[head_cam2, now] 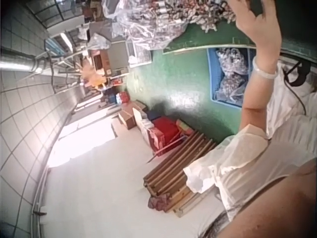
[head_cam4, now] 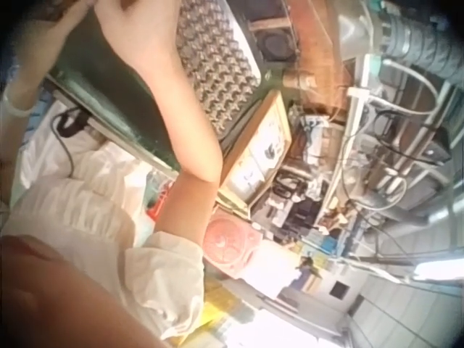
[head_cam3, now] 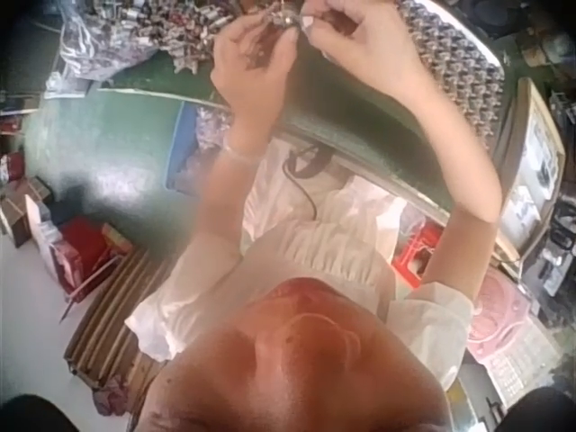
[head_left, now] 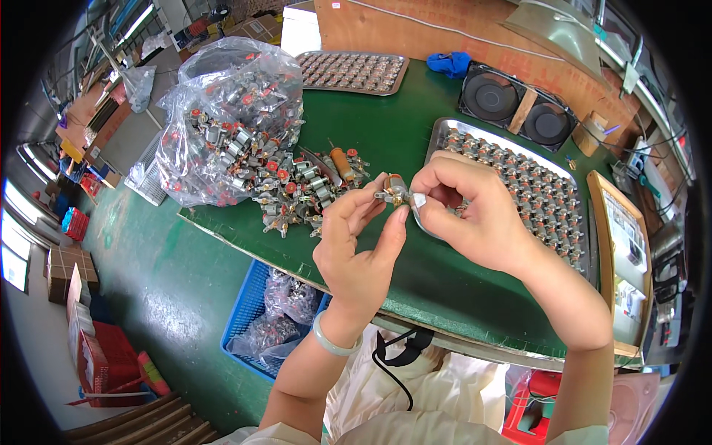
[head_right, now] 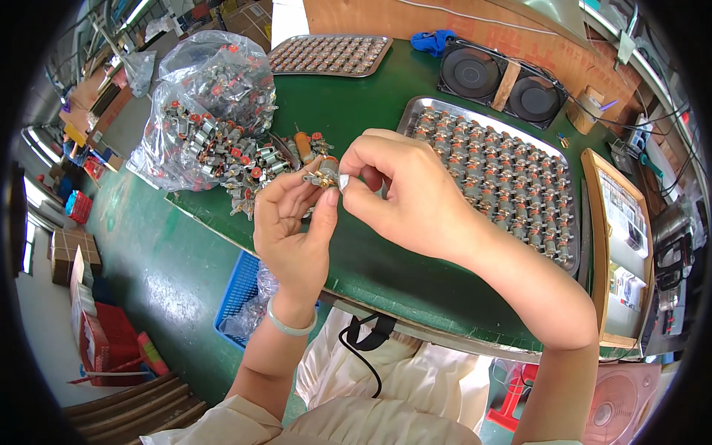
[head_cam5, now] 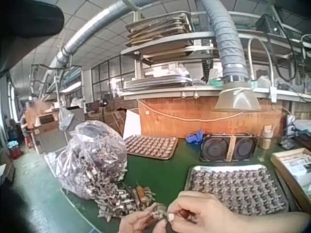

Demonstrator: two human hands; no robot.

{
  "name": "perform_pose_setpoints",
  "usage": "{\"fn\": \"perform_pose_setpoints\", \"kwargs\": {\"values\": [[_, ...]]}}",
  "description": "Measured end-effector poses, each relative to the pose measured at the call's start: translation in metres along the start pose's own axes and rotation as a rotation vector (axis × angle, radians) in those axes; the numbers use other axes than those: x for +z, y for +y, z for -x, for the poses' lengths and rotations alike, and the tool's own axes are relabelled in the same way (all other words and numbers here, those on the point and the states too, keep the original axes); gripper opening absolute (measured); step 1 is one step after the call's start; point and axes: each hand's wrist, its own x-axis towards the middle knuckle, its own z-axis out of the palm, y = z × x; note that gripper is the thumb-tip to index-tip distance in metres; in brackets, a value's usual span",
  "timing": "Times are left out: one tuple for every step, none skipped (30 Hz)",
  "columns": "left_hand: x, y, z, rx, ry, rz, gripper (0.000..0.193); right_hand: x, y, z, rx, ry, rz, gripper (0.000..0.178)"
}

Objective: Manually assemble small electronic or mechanical components using a screwdriver and placing them into a tray.

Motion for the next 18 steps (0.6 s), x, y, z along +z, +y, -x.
{"fn": "perform_pose_setpoints", "kwargs": {"values": [[0.000, 0.000, 0.000, 0.001, -0.003, -0.002, 0.035, 0.000, 0.000, 0.001, -0.019, 0.007, -0.004, 0.005], [0.000, 0.000, 0.000, 0.015, -0.009, -0.013, 0.035, 0.001, 0.001, 0.001, -0.037, 0.013, -0.008, 0.005], [0.000, 0.000, 0.000, 0.028, -0.016, -0.023, 0.035, 0.000, 0.001, 0.001, -0.038, 0.015, -0.010, 0.005], [0.000, 0.000, 0.000, 0.028, -0.017, -0.024, 0.035, 0.001, 0.002, 0.001, -0.038, 0.015, -0.011, 0.005], [0.000, -0.001, 0.000, 0.036, -0.023, -0.044, 0.035, 0.001, 0.003, 0.001, -0.038, 0.015, -0.011, 0.005], [-0.001, -0.001, 0.000, 0.043, -0.029, -0.064, 0.035, 0.001, 0.004, 0.001, -0.038, 0.016, -0.012, 0.005], [-0.001, -0.002, 0.000, 0.042, -0.029, -0.066, 0.035, 0.001, 0.004, 0.001, -0.052, 0.017, 0.001, 0.005], [-0.003, -0.002, 0.000, 0.042, -0.027, -0.060, 0.035, 0.002, 0.004, 0.001, -0.068, 0.019, 0.014, 0.005], [-0.004, -0.003, 0.001, 0.042, -0.024, -0.055, 0.035, 0.004, 0.004, 0.000, -0.068, 0.016, 0.012, 0.005], [-0.006, -0.003, 0.000, 0.040, -0.024, -0.054, 0.035, 0.005, 0.005, -0.001, -0.063, 0.008, 0.007, 0.004], [-0.010, -0.003, 0.000, -0.033, -0.053, -0.013, 0.039, 0.006, 0.006, -0.003, -0.059, -0.002, 0.002, 0.004], [-0.014, -0.003, -0.001, -0.106, -0.079, 0.027, 0.043, 0.009, 0.008, -0.006, -0.058, -0.005, 0.001, 0.004], [-0.018, -0.002, -0.001, -0.134, -0.108, 0.009, 0.049, 0.010, 0.013, -0.011, -0.057, 0.014, 0.004, 0.004], [-0.015, -0.002, -0.001, -0.163, -0.146, -0.014, 0.054, 0.006, 0.022, -0.016, -0.052, 0.042, 0.002, 0.004], [-0.015, -0.004, 0.001, -0.149, -0.182, -0.105, 0.064, 0.001, 0.034, -0.023, -0.003, 0.055, 0.083, 0.005], [-0.017, -0.004, 0.006, -0.152, -0.183, -0.104, 0.064, 0.003, 0.047, -0.034, 0.007, 0.105, 0.141, 0.005], [-0.018, -0.002, 0.011, -0.132, -0.195, -0.135, 0.064, 0.002, 0.058, -0.045, -0.011, 0.142, 0.271, 0.007], [-0.022, -0.003, 0.016, -0.116, -0.204, -0.177, 0.063, 0.006, 0.071, -0.058, -0.030, 0.175, 0.391, 0.010]]}}
